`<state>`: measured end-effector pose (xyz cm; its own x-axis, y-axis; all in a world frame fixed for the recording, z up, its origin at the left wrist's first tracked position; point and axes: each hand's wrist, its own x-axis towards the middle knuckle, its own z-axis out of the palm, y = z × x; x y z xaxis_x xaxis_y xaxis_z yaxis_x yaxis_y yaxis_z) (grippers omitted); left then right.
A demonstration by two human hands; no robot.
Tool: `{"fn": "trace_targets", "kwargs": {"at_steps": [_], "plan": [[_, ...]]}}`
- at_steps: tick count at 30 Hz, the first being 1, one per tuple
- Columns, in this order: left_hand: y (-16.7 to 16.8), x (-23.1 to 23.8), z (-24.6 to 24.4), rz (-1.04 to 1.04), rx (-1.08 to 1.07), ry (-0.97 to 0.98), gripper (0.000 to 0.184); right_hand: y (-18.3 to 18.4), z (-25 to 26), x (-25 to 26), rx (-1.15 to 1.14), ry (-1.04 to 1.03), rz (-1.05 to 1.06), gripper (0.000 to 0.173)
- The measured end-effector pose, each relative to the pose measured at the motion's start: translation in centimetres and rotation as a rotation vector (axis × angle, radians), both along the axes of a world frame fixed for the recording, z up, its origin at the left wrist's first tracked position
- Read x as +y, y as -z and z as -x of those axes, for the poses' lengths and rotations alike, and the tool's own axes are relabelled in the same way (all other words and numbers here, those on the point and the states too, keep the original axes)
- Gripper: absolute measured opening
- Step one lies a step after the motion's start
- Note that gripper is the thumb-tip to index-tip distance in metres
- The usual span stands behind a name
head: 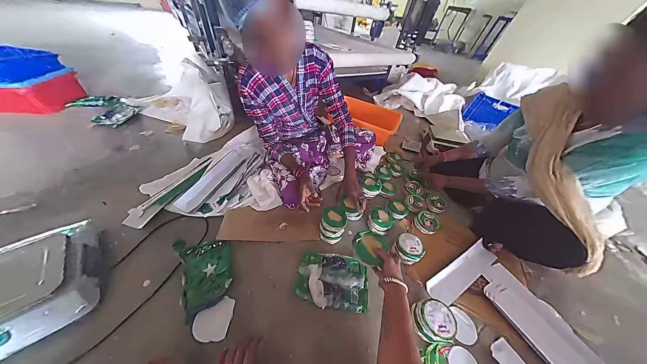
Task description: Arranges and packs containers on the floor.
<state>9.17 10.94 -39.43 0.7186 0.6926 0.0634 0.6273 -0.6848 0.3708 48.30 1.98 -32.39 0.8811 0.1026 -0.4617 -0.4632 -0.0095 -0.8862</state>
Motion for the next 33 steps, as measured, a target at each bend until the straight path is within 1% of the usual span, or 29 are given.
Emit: {"fn": "trace_targets", "kwargs": {"at_steps": [1, 3, 5, 7, 8, 9, 10, 11, 14, 16, 18, 19, 20, 21, 22, 23, 24, 25, 26, 27, 28, 29, 30, 31, 33], "plan": [[0.1, -0.1, 0.2, -0.007, -0.022, 0.003, 0.072, -0.7, 1.8, -0.7, -0.004, -0.114, 0.020, 0.073], [0.2, -0.2, 0.5, -0.033, -0.084, 0.006, 0.088, -0.7, 5.9, -0.8, 0.007, -0.430, 0.073, 0.071], [0.4, -0.2, 0.6, -0.079, -0.127, 0.007, 0.099, 0.6, 10.3, 0.5, 0.041, -0.790, 0.154, 0.071], [0.1, -0.2, 0.8, -0.024, -0.128, 0.020, 0.107, 1.9, 15.1, 2.0, 0.069, -1.091, 0.315, 0.073], [0.0, 0.0, 1.1, -0.020, -0.122, 0.041, 0.110, 3.1, 17.2, 2.6, 0.093, -1.191, 0.389, 0.077], [-0.1, 0.1, 1.3, -0.012, -0.126, 0.066, 0.113, 4.2, 19.1, 2.8, 0.126, -1.237, 0.417, 0.080], [-0.4, 0.1, 1.5, 0.023, -0.125, 0.098, 0.114, 5.0, 20.5, 2.9, 0.168, -1.251, 0.411, 0.082], [-0.7, 0.1, 1.6, 0.073, -0.114, 0.126, 0.114, 5.4, 21.5, 2.8, 0.192, -1.222, 0.403, 0.084], [-1.9, -0.3, 0.8, 0.212, -0.117, 0.130, 0.111, 4.3, 22.5, 2.6, 0.172, -1.100, 0.427, 0.083], [-2.9, -0.6, 0.0, 0.348, -0.003, 0.112, 0.110, 3.8, 22.8, 2.4, 0.118, -1.068, 0.441, 0.081], [-2.7, -0.6, -0.9, 0.432, -0.016, 0.056, 0.108, 3.6, 22.4, 2.1, 0.019, -1.028, 0.389, 0.080], [-2.4, -0.4, -1.2, 0.493, -0.070, 0.010, 0.107, 3.6, 21.8, 1.8, -0.046, -0.978, 0.332, 0.079], [-2.0, -0.3, -1.4, 0.576, -0.183, -0.051, 0.105, 3.5, 21.0, 1.5, -0.123, -0.906, 0.291, 0.076], [-2.1, -0.2, -1.3, 0.727, -0.344, -0.132, 0.097, 3.5, 20.2, 1.1, -0.206, -0.831, 0.286, 0.071], [-2.7, -0.3, -1.2, 0.931, -0.554, -0.227, 0.081, 3.7, 19.2, 0.7, -0.318, -0.767, 0.345, 0.068], [-3.7, -0.4, -1.0, 1.155, -0.766, -0.336, 0.056, 4.0, 18.2, 0.2, -0.432, -0.724, 0.464, 0.067], [-4.7, -0.2, -0.7, 1.389, -0.948, -0.441, 0.040, 4.4, 17.6, -0.3, -0.523, -0.707, 0.614, 0.067], [-5.4, 0.4, -0.3, 1.631, -1.102, -0.514, 0.048, 4.4, 17.4, -0.7, -0.550, -0.731, 0.779, 0.070], [-6.0, 1.0, 0.1, 1.793, -1.218, -0.571, 0.054, 4.5, 17.3, -1.0, -0.532, -0.768, 0.904, 0.076], [-6.6, 1.5, 0.3, 1.831, -1.263, -0.623, 0.053, 4.8, 17.2, -1.0, -0.506, -0.806, 0.990, 0.082], [-6.9, 1.8, 0.3, 1.763, -1.240, -0.661, 0.047, 5.3, 17.1, -1.0, -0.475, -0.848, 1.054, 0.090], [-6.9, 1.9, 0.4, 1.625, -1.160, -0.655, 0.042, 5.8, 17.0, -1.1, -0.454, -0.879, 1.101, 0.097], [-6.5, 1.8, 0.5, 1.447, -1.043, -0.599, 0.040, 6.4, 16.9, -1.1, -0.441, -0.901, 1.130, 0.102], [-6.0, 1.6, 0.6, 1.242, -0.899, -0.500, 0.047, 6.9, 16.8, -1.1, -0.447, -0.914, 1.142, 0.104], [-4.1, 1.3, 0.7, 0.831, -0.591, -0.274, 0.087, 7.8, 16.3, -1.1, -0.481, -0.930, 1.160, 0.105]]}}
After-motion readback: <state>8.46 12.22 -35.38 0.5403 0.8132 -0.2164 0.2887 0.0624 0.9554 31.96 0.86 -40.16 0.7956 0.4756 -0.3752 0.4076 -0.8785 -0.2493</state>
